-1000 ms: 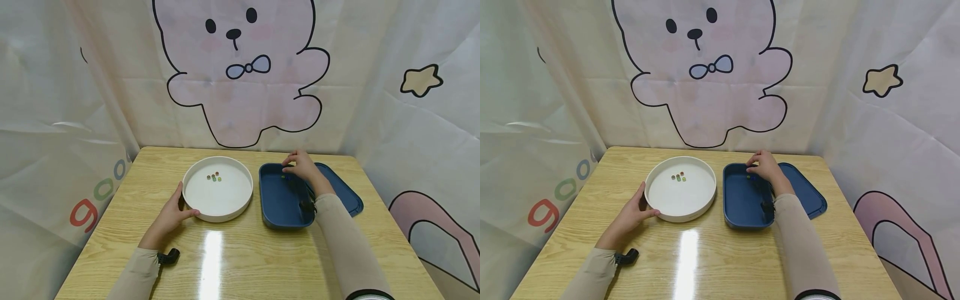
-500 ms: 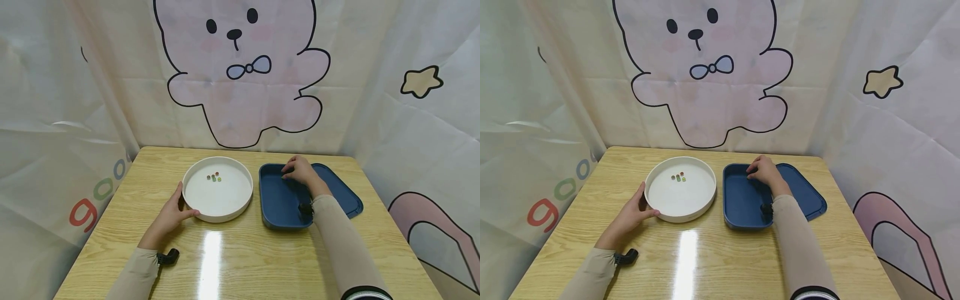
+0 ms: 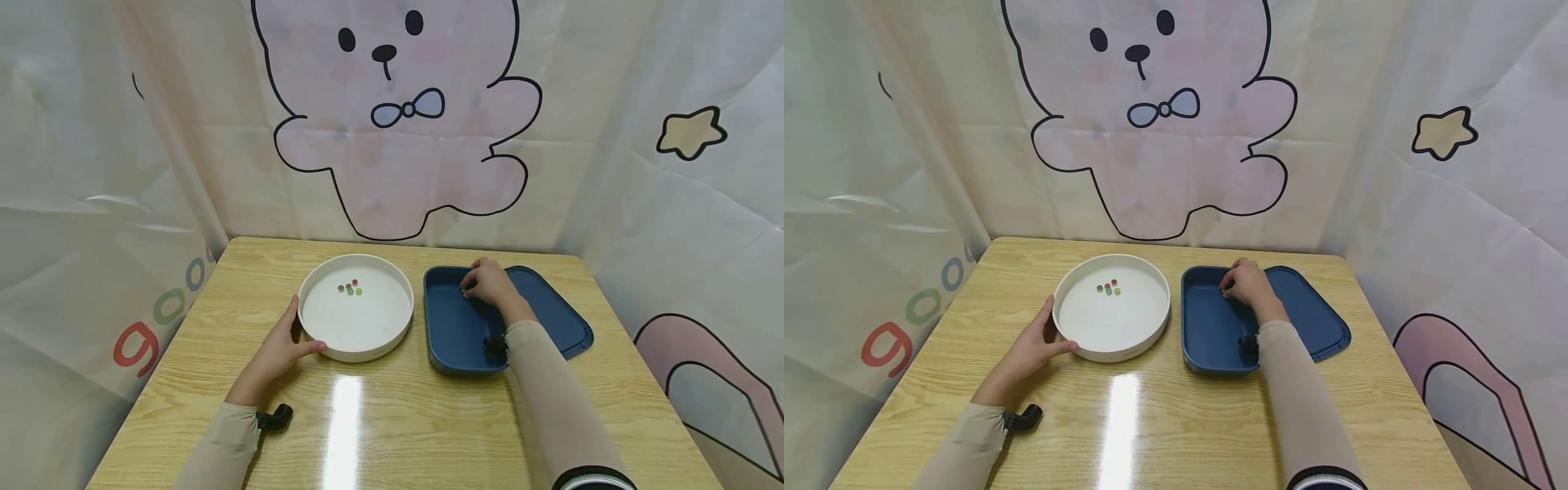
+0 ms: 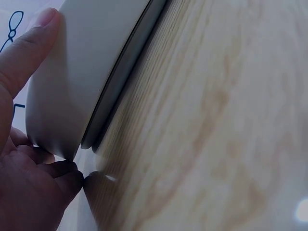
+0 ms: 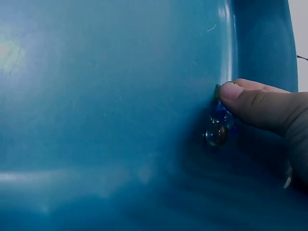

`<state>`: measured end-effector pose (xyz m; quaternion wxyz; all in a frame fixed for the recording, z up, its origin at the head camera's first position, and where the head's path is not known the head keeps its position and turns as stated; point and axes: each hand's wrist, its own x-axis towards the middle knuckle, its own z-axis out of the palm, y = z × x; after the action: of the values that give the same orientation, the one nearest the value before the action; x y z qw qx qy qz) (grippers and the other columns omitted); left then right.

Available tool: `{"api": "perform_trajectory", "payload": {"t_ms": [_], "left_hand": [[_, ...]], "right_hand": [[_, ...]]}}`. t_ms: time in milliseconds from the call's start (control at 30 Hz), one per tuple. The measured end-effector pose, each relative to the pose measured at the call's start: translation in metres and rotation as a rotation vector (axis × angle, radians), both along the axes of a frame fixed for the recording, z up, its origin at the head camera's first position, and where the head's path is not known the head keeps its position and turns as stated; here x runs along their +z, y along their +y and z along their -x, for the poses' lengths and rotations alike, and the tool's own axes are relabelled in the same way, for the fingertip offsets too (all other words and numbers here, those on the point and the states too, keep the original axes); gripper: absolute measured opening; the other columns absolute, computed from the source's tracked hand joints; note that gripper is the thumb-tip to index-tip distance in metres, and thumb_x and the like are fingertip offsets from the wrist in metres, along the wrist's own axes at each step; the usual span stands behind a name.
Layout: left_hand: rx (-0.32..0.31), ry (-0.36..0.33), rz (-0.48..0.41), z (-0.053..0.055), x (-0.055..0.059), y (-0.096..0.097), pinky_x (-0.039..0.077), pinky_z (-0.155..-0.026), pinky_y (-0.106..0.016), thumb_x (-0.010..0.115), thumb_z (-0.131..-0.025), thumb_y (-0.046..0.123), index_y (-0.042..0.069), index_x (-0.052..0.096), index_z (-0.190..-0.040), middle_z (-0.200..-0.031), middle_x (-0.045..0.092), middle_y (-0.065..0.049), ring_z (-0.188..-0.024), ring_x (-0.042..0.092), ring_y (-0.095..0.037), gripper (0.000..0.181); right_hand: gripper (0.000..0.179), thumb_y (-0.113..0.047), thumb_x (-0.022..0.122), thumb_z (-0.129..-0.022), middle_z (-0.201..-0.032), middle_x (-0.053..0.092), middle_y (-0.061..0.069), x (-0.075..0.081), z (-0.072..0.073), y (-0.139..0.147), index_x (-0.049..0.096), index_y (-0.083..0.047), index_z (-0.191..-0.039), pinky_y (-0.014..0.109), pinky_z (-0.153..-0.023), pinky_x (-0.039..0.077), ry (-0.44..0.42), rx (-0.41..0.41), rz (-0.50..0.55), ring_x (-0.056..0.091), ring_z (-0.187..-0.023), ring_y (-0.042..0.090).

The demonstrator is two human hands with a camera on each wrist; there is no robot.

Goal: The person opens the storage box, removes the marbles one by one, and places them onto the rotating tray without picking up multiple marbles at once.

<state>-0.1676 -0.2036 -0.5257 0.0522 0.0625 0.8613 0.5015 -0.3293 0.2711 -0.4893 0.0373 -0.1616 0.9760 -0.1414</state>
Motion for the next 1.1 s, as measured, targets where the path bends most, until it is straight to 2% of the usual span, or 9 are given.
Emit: {"api": "perform_trajectory", "payload": {"t_ms": [133,233,333,500,633,733,933,1100], "left_hand": [[-0.004,-0.002,-0.012,0.0,0.001,0.001,0.012,-0.126,-0.06,0.088,-0.08,0.041,0.009,-0.006,-0.165,-0.172,-0.003,-0.013,-0.158,0.002,-0.037,0.13],[-0.011,-0.008,-0.028,-0.001,0.0,0.002,0.011,-0.126,-0.06,0.088,-0.08,0.041,0.01,-0.007,-0.165,-0.172,-0.003,-0.013,-0.158,0.001,-0.036,0.131],[-0.011,-0.016,-0.029,-0.001,-0.001,0.001,0.011,-0.126,-0.06,0.088,-0.08,0.041,0.011,-0.007,-0.165,-0.172,-0.003,-0.012,-0.158,0.001,-0.036,0.131],[0.0,-0.003,-0.004,0.001,-0.001,-0.002,0.012,-0.125,-0.061,0.088,-0.079,0.042,0.011,-0.006,-0.165,-0.172,-0.003,-0.013,-0.158,0.002,-0.037,0.131],[0.004,0.004,-0.006,0.001,-0.001,-0.004,0.012,-0.125,-0.061,0.088,-0.08,0.041,0.009,-0.006,-0.165,-0.172,-0.003,-0.013,-0.158,0.002,-0.037,0.131],[0.005,0.003,-0.009,0.001,-0.001,-0.004,0.012,-0.125,-0.061,0.088,-0.079,0.042,0.008,-0.006,-0.165,-0.172,-0.002,-0.014,-0.158,0.002,-0.038,0.132],[0.003,0.009,-0.007,0.0,-0.001,-0.003,0.012,-0.125,-0.06,0.088,-0.079,0.042,0.008,-0.006,-0.165,-0.172,-0.003,-0.014,-0.158,0.003,-0.037,0.131],[-0.002,0.017,-0.014,0.0,-0.002,-0.001,0.012,-0.125,-0.061,0.088,-0.08,0.042,0.01,-0.007,-0.165,-0.172,-0.003,-0.013,-0.158,0.002,-0.037,0.131]], "right_hand": [[0.01,-0.019,0.086,-0.085,-0.133,0.053,0.019,0.0,-0.001,0.002,0.083,-0.02,-0.094,0.059,-0.106,0.042,-0.007,0.0,0.029,0.047,-0.126,0.04],[0.01,-0.019,0.084,-0.087,-0.135,0.053,0.021,0.005,-0.003,0.005,0.082,-0.017,-0.097,0.059,-0.105,0.042,-0.009,0.005,0.105,0.046,-0.126,0.04],[0.012,-0.019,0.082,-0.089,-0.139,0.051,0.022,0.017,-0.006,0.005,0.081,-0.014,-0.1,0.06,-0.107,0.039,0.009,0.012,0.183,0.043,-0.13,0.041],[0.014,-0.019,0.079,-0.092,-0.138,0.048,0.019,0.048,-0.009,-0.002,0.079,-0.011,-0.104,0.06,-0.109,0.036,0.059,0.008,0.278,0.041,-0.13,0.04],[0.017,-0.022,0.078,-0.093,-0.13,0.05,0.014,0.069,-0.01,-0.016,0.079,-0.012,-0.107,0.056,-0.1,0.041,0.086,0.011,0.323,0.047,-0.119,0.035],[0.021,-0.026,0.078,-0.093,-0.121,0.052,0.014,0.079,-0.009,-0.03,0.079,-0.014,-0.11,0.051,-0.092,0.043,0.101,0.038,0.328,0.049,-0.108,0.032],[0.022,-0.028,0.078,-0.093,-0.113,0.054,0.014,0.09,-0.004,-0.062,0.079,-0.014,-0.11,0.047,-0.088,0.044,0.075,0.128,0.377,0.05,-0.102,0.032],[0.017,-0.028,0.078,-0.093,-0.107,0.055,0.008,0.099,-0.001,-0.092,0.08,-0.018,-0.107,0.043,-0.084,0.043,0.048,0.16,0.402,0.047,-0.098,0.028]]}}
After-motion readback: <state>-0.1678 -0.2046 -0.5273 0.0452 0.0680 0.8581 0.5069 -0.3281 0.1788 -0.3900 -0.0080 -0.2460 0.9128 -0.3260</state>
